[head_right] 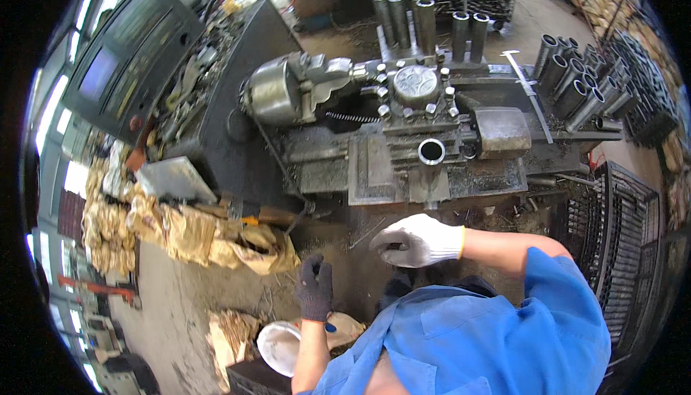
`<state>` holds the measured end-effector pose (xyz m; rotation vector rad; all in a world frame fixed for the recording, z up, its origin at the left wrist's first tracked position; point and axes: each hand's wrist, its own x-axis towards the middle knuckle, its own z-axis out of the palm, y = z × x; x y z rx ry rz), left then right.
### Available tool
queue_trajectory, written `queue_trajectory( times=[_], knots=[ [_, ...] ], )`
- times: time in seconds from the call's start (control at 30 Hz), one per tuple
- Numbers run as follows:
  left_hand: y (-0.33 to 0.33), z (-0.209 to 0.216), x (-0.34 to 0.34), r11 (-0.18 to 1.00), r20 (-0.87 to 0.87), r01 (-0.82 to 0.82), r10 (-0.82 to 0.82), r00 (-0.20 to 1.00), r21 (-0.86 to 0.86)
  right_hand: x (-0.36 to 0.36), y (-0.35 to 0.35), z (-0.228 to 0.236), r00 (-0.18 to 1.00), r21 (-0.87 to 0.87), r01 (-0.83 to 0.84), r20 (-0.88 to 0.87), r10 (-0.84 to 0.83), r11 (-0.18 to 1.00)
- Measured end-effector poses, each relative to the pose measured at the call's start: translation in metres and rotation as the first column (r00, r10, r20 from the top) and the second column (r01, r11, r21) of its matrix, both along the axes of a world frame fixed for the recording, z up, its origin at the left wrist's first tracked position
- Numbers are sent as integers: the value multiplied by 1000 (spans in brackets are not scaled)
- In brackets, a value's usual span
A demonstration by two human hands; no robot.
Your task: The person operates a metal lathe in a workshop, loading cylindrical metal tubes into the chuck, securing them, and starting the machine to machine the parts. They repeatedly remove finished pieces and replace them with new tubes, adjusting the machine controls as needed.
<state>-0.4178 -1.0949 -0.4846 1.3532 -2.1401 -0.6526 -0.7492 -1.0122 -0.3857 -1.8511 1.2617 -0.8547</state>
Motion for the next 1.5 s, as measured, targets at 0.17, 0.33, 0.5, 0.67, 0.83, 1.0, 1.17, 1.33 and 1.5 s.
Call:
queue_trajectory(
  times=[0.17, 0.33, 0.5, 0.67, 0.83, 1.0, 1.17, 1.33, 1.5],
  knots=[
    [-165, 73, -101, 760, 79, 213, -210, 975, -614, -57, -38, 125, 947, -381, 216, -140, -287, 899],
    [-307, 116, -183, 678, 177, 127, 5, 984, -724, -129, -140, 164, 768, -580, 283, -340, -543, 764],
    [-292, 90, -220, 616, 31, 195, -268, 963, -763, -209, -268, 132, 577, -305, 338, -680, -452, 890],
    [-270, -1, -249, 754, 216, 613, -575, 789, -236, -253, -368, 27, 680, 17, 116, -730, -67, 993],
    [-350, -60, -346, 829, 325, 556, -544, 774, 63, -304, -377, -16, 519, 608, 69, -699, 492, 791],
    [-380, -70, -353, 763, 629, 576, -607, 485, 292, -300, -298, 150, 475, -235, 262, -813, -337, 936],
    [-356, -69, -351, 806, 455, 568, -574, 681, 165, -278, -334, 146, 471, -916, 308, -89, -878, 258],
    [-271, 17, -279, 877, 175, 412, -378, 909, -246, -288, -331, 81, 571, -73, 217, -799, -187, 973],
    [-227, 133, -266, 896, -421, 334, -435, 796, -294, -340, -276, 30, 817, 193, 245, -568, -96, 950]
  ],
)
